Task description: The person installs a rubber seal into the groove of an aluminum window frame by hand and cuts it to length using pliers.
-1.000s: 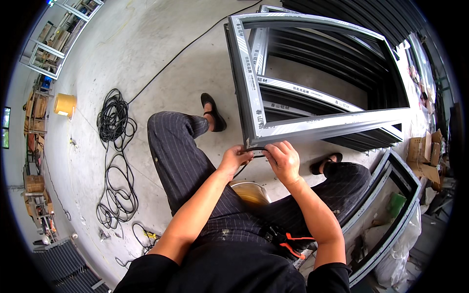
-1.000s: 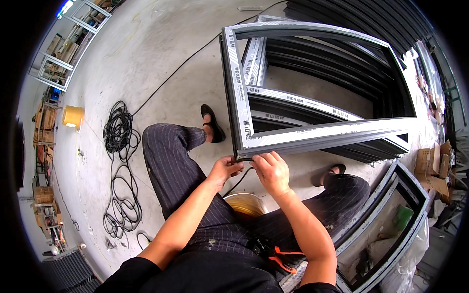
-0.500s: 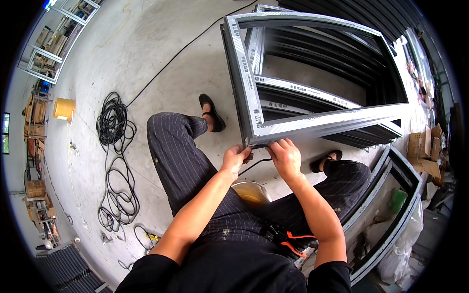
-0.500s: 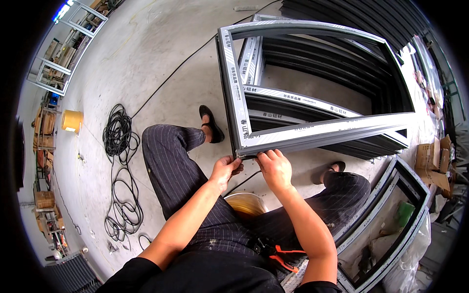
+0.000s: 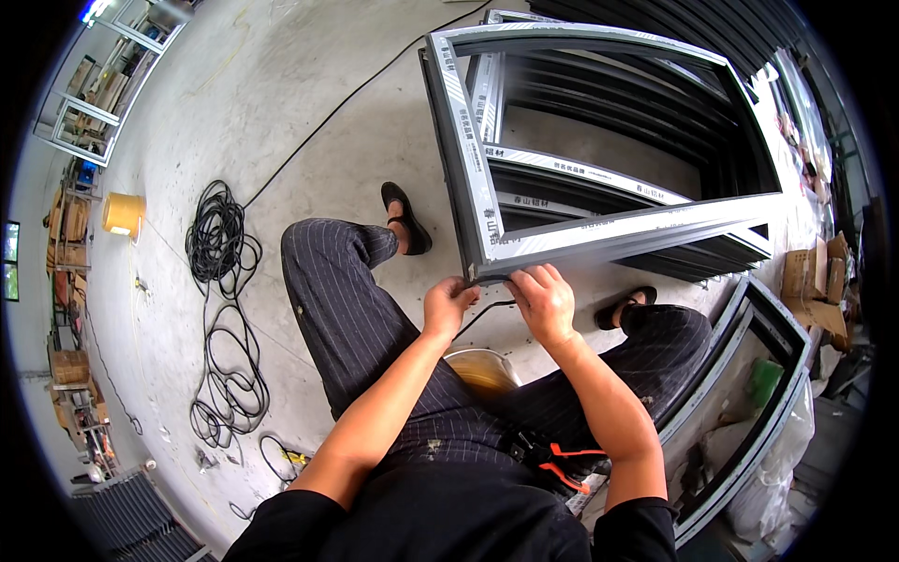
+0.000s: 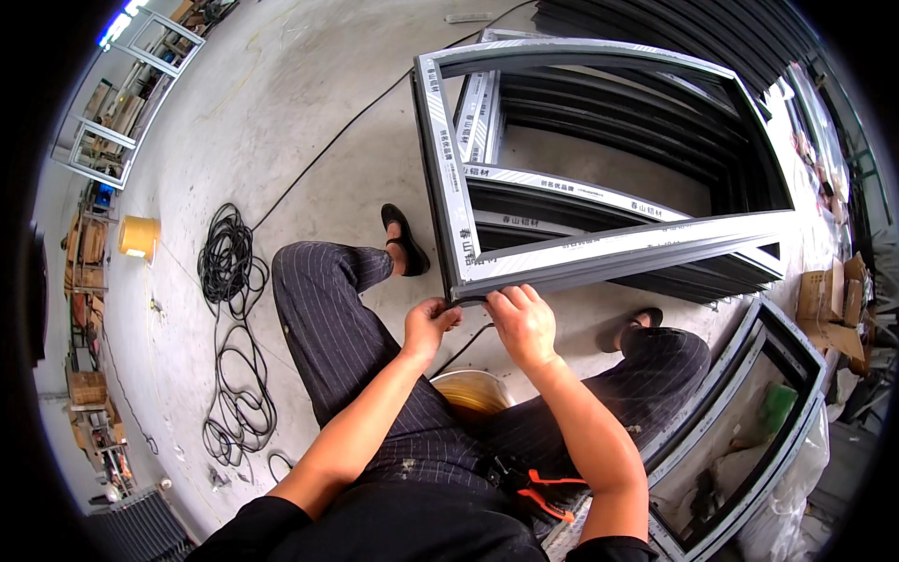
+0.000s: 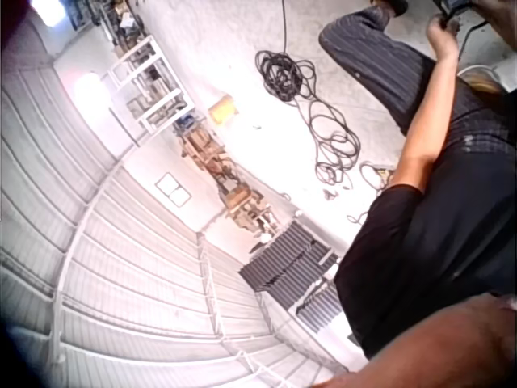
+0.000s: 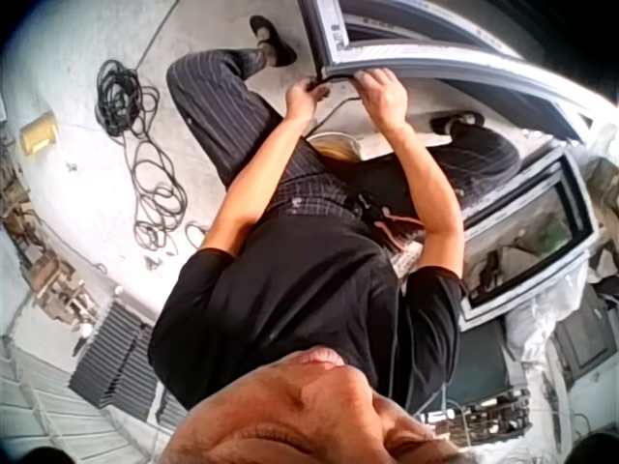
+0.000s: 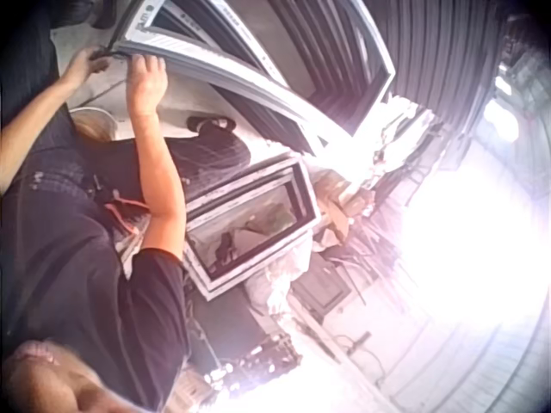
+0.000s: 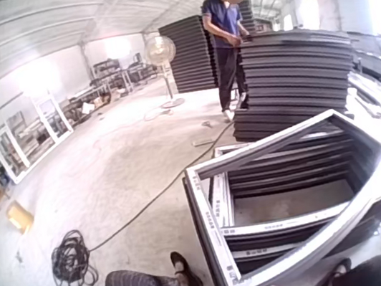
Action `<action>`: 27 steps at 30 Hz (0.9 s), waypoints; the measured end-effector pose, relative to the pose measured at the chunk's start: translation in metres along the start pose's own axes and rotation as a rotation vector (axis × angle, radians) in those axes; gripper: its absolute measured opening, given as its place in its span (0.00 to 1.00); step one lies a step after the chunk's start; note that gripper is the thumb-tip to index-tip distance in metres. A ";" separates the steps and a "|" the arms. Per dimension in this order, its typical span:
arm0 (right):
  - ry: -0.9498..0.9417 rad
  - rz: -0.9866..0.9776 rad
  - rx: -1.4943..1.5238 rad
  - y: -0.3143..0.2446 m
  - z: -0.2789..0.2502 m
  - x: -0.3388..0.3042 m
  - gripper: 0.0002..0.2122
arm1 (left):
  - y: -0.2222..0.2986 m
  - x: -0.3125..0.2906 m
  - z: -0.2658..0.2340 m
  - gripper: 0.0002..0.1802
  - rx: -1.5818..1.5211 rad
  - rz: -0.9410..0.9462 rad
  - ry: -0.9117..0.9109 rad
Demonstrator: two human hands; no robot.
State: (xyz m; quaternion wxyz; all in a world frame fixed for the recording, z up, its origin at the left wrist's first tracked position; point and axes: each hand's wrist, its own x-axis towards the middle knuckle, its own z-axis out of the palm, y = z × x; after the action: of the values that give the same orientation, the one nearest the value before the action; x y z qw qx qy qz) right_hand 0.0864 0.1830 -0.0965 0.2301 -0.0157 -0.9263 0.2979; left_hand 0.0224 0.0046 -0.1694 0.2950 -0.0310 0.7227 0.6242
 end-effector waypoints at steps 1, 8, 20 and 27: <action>-0.017 0.013 -0.014 0.002 0.000 -0.001 0.06 | -0.001 0.003 -0.004 0.08 0.031 0.000 -0.047; -0.063 0.092 -0.058 0.012 0.004 -0.007 0.06 | 0.045 0.006 -0.017 0.10 -0.231 -0.239 -0.135; -0.069 0.093 -0.067 0.012 0.003 -0.006 0.05 | 0.021 0.015 -0.004 0.12 -0.059 -0.103 -0.030; -0.112 0.119 -0.099 0.015 0.005 -0.008 0.04 | 0.019 0.011 -0.009 0.13 -0.122 -0.136 -0.109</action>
State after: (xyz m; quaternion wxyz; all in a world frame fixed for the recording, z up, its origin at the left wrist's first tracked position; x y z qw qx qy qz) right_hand 0.0902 0.1911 -0.1119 0.1586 -0.0655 -0.9488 0.2653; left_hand 0.0016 0.0038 -0.1569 0.3733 -0.0639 0.6625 0.6463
